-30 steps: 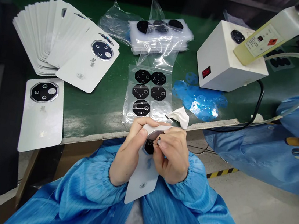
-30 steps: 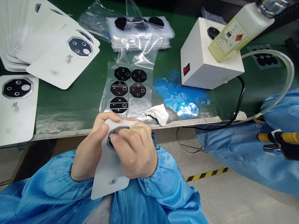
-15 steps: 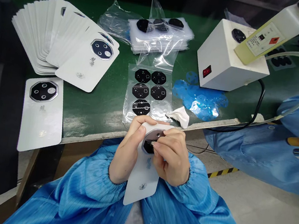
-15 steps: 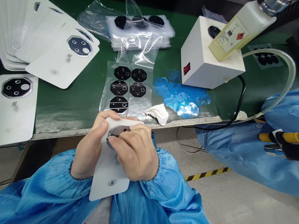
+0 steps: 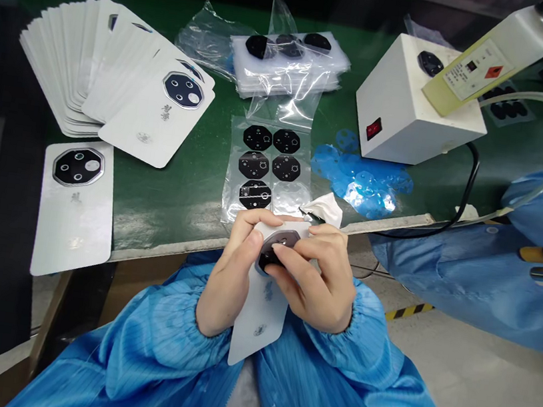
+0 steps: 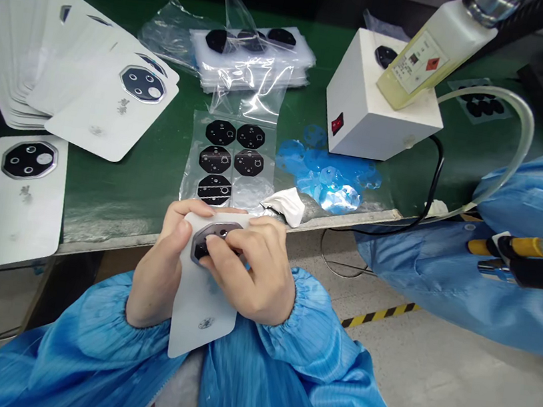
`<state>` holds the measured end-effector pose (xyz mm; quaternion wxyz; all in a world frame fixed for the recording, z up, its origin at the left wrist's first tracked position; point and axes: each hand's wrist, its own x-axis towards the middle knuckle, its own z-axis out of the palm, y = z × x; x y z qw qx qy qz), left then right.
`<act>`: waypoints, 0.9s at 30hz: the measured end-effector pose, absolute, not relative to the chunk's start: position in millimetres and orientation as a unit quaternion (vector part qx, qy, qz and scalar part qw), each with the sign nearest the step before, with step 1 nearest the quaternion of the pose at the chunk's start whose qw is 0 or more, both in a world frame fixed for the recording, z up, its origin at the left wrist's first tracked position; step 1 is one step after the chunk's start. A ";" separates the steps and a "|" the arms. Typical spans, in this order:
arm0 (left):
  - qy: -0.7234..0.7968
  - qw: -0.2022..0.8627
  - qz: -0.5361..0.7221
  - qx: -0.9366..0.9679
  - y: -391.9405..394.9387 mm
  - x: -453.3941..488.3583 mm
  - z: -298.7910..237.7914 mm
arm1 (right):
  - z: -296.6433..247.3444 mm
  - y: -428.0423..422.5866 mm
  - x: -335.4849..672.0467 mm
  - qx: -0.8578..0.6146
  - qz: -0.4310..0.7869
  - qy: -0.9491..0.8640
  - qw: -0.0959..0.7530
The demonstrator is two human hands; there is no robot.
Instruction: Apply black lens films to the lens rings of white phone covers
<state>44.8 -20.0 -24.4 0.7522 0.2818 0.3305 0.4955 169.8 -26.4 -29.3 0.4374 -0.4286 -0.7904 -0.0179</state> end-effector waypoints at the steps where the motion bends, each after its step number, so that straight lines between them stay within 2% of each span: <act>1: 0.325 0.755 0.496 0.280 -20.4 45.0 -24.0 | -29.3 -26.1 169.7 -0.429 -0.017 -0.788 0.441; 5: 0.303 0.769 0.491 0.275 -21.1 46.3 -22.1 | -29.3 -25.6 169.3 -0.425 -0.032 -0.786 0.448; 9: 0.287 0.778 0.488 0.273 -20.4 46.7 -21.0 | -30.7 -25.7 167.7 -0.427 -0.062 -0.756 0.493; 19: 0.292 0.795 0.475 0.238 -16.7 43.6 -16.0 | -43.1 -31.6 169.3 -0.356 0.005 -0.769 0.531; 27: 0.295 0.811 0.456 0.218 -14.3 41.9 -14.6 | -43.5 -40.1 175.2 -0.334 0.053 -0.778 0.530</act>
